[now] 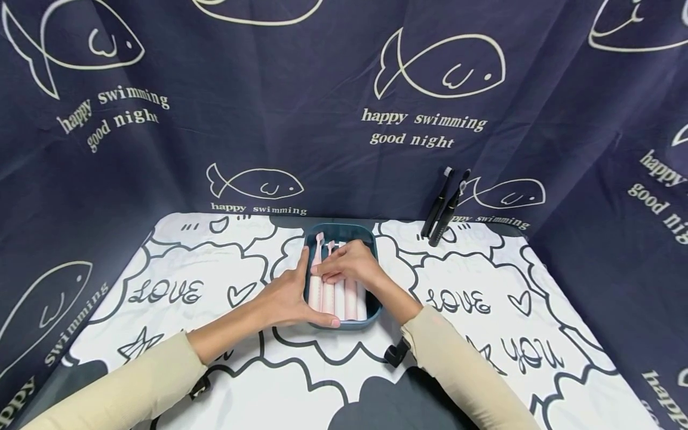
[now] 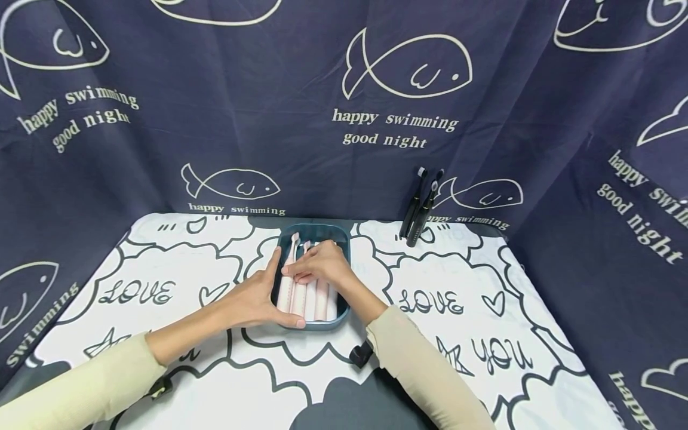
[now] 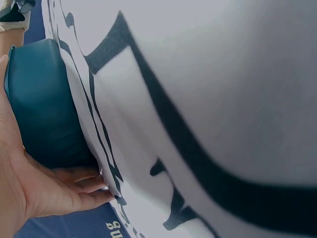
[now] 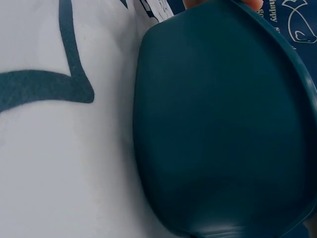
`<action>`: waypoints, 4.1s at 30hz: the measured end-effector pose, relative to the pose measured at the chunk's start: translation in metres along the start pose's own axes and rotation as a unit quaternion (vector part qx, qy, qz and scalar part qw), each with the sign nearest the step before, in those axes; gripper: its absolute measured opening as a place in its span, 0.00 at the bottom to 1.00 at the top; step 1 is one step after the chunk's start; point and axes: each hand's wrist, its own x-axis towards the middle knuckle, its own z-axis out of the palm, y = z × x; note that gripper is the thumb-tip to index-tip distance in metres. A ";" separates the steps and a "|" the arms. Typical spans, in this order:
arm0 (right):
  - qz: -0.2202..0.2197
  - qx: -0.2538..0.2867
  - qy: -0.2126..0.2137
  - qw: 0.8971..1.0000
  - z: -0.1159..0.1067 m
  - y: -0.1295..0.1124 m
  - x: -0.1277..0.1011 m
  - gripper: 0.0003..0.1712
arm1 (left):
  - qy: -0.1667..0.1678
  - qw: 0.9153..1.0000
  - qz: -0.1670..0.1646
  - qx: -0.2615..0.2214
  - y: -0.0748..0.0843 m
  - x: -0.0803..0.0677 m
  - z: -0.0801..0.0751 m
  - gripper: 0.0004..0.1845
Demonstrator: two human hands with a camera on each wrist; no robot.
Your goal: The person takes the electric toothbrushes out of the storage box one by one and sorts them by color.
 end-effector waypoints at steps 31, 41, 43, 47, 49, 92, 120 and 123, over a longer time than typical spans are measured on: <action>0.036 0.046 -0.018 0.998 -0.003 -0.006 0.003 0.20 | -0.002 1.000 0.003 0.005 -0.001 0.001 -0.001 0.95; 0.053 0.104 -0.011 0.993 -0.004 -0.006 0.003 0.23 | -0.009 1.000 0.000 0.000 -0.002 0.000 -0.001 0.95; 0.059 0.116 -0.011 0.991 -0.004 -0.007 0.002 0.21 | -0.010 1.000 0.002 -0.001 -0.002 0.000 -0.001 0.95; 0.071 0.139 -0.009 0.988 -0.005 -0.008 0.000 0.17 | -0.011 1.000 0.007 -0.005 -0.003 0.001 0.000 0.95; 0.075 0.151 -0.009 0.986 -0.005 -0.008 -0.001 0.15 | -0.009 1.000 0.009 -0.007 -0.004 0.001 0.000 0.95; -0.104 0.151 0.074 0.980 -0.026 -0.018 -0.035 0.18 | -0.013 1.000 -0.006 -0.002 -0.001 0.001 -0.002 0.95; -0.156 0.178 0.127 0.963 -0.073 -0.024 -0.055 0.24 | -0.006 1.000 -0.001 0.004 0.001 0.000 0.000 0.96; -0.153 0.181 0.132 0.962 -0.080 -0.024 -0.058 0.24 | -0.006 1.000 -0.001 0.006 0.001 0.000 -0.001 0.96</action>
